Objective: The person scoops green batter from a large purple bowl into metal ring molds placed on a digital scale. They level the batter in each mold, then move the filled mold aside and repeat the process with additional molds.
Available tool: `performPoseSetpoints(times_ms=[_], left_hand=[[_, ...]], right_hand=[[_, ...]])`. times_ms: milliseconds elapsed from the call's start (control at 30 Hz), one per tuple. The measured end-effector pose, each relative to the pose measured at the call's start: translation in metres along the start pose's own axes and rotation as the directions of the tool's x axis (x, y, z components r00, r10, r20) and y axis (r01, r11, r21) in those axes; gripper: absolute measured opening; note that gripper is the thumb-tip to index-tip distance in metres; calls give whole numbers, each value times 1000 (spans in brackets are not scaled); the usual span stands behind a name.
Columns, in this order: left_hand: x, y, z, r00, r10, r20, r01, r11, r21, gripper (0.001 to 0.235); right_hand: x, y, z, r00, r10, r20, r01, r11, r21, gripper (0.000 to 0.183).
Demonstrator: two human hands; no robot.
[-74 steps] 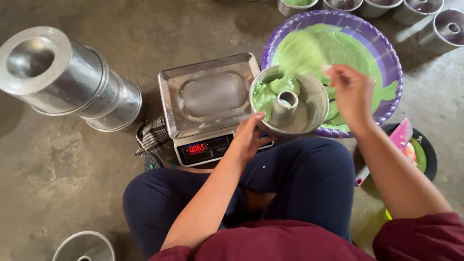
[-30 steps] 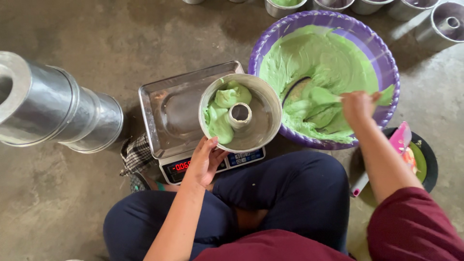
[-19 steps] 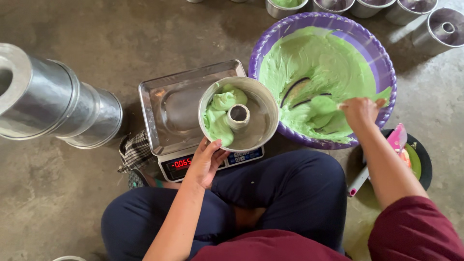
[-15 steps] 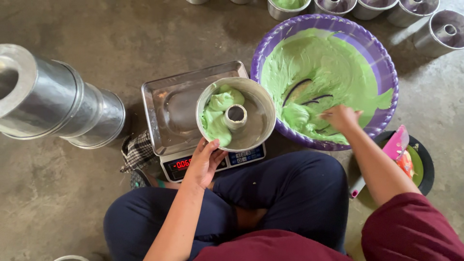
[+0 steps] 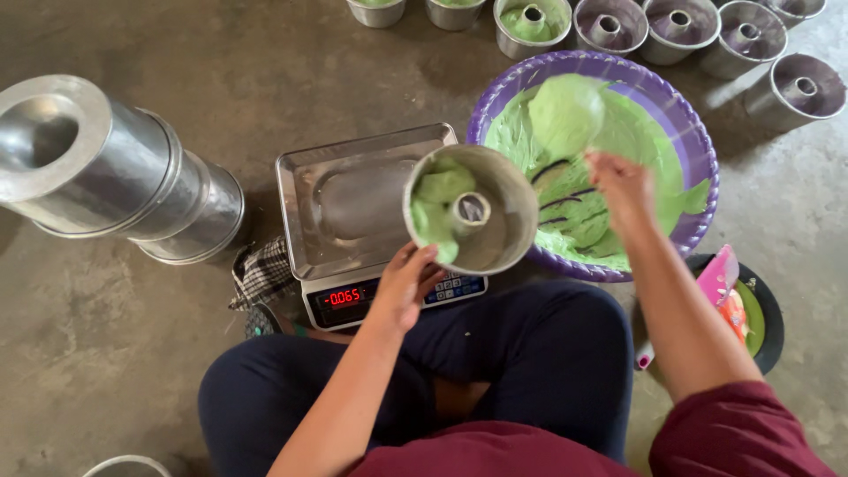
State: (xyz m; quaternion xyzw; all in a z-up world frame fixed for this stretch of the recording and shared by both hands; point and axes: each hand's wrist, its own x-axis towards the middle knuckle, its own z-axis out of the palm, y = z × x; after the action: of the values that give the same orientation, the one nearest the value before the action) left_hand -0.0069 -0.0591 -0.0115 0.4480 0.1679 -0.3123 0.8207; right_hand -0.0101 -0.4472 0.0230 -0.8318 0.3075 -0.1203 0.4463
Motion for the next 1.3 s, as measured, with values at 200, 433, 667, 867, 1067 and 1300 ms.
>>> performPoseSetpoints(times_ms=[200,433,667,867,1067,1300], left_hand=[[32,-41,65,1000,-22,5,22,1000,-19,57],[9,-37,73,1000,-11,18,11,999,-42,49],[-28,3,38,988,154,27,-151,984,-91,49],[-26,27,-21,972,168,-163,-183,980,-82,46],[32,30,-70,939,131,-318,-131,991,21,46],[32,-10,-81,945,185,-270,-209,976,-62,42]], right_hand=[[-79,-136,-66,462,-886,41,590,273,-760,10],[-114,-189,-71,218,-927,305,592,-122,-797,14],[-108,-194,-27,142,-942,304,631,-150,-761,6],[-91,-139,81,346,-934,88,773,230,-592,9],[-85,-125,180,969,-36,246,-121,795,595,22],[-84,-160,112,969,102,223,-240,582,777,27]])
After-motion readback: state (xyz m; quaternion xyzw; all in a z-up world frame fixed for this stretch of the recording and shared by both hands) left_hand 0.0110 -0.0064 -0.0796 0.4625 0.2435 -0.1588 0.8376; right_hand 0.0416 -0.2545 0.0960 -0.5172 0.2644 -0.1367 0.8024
